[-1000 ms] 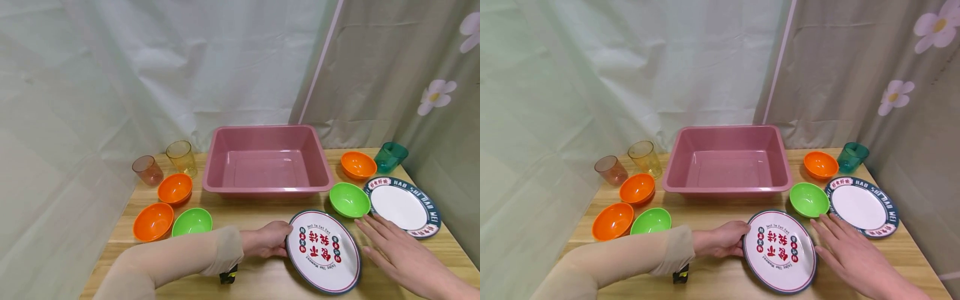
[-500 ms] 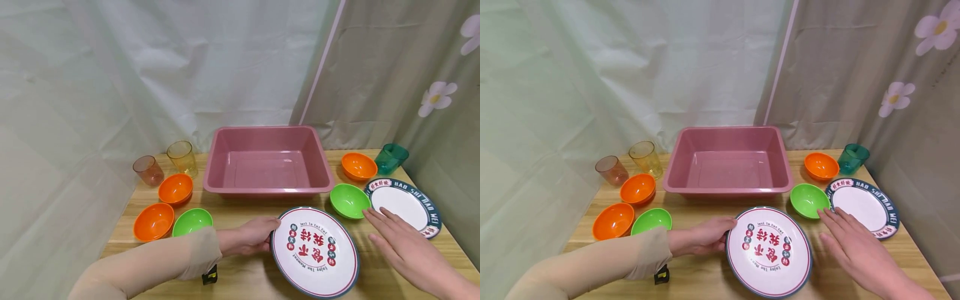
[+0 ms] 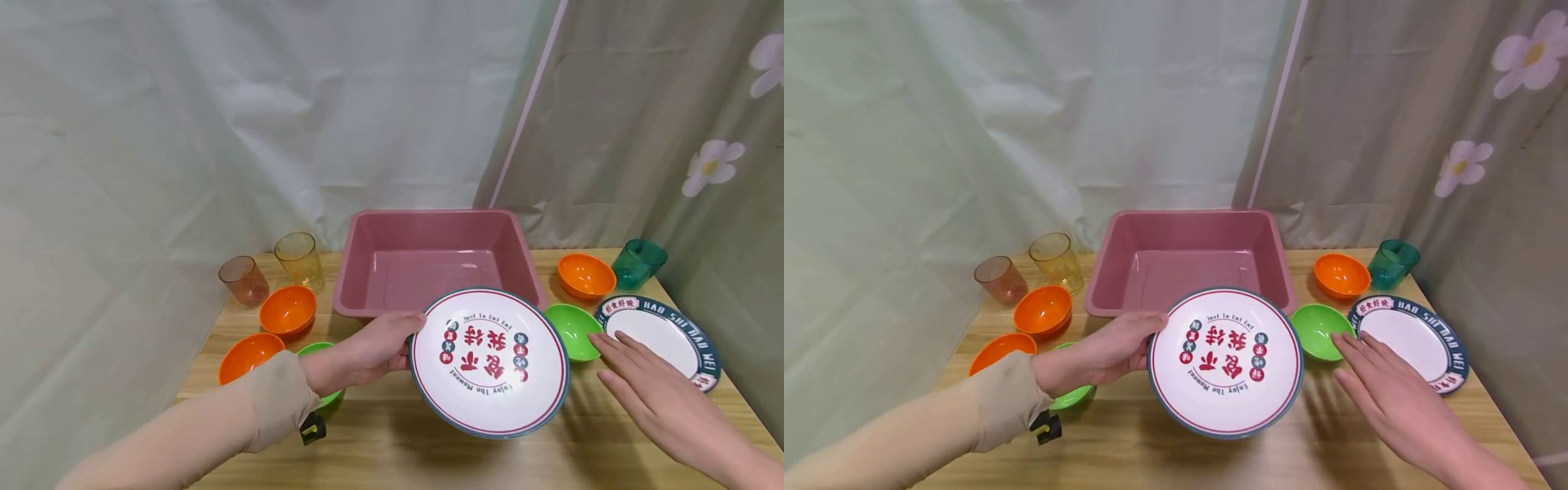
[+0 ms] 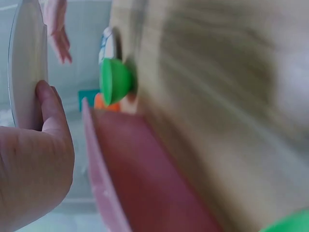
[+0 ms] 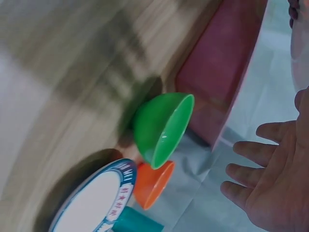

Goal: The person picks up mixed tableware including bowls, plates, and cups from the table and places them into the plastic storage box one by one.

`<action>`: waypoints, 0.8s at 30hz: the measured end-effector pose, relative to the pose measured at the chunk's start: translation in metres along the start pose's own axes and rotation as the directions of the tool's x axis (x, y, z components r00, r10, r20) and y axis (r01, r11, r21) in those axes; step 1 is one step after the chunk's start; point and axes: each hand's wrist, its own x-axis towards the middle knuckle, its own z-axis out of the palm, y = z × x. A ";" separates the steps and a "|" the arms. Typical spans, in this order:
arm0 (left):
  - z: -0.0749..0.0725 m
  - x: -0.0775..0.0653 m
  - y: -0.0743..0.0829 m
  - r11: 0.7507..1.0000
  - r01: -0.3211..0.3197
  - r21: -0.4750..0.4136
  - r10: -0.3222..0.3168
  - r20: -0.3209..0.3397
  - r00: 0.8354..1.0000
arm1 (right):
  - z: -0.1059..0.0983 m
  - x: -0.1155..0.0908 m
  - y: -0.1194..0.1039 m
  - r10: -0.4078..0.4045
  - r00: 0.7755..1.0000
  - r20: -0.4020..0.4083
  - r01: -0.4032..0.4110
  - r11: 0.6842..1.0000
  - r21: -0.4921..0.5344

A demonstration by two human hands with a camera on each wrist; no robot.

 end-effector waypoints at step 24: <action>-0.049 -0.012 0.037 0.997 -0.021 -0.077 0.005 -0.203 0.979 | -0.019 0.107 -0.081 -0.002 0.940 0.340 -0.316 0.365 0.876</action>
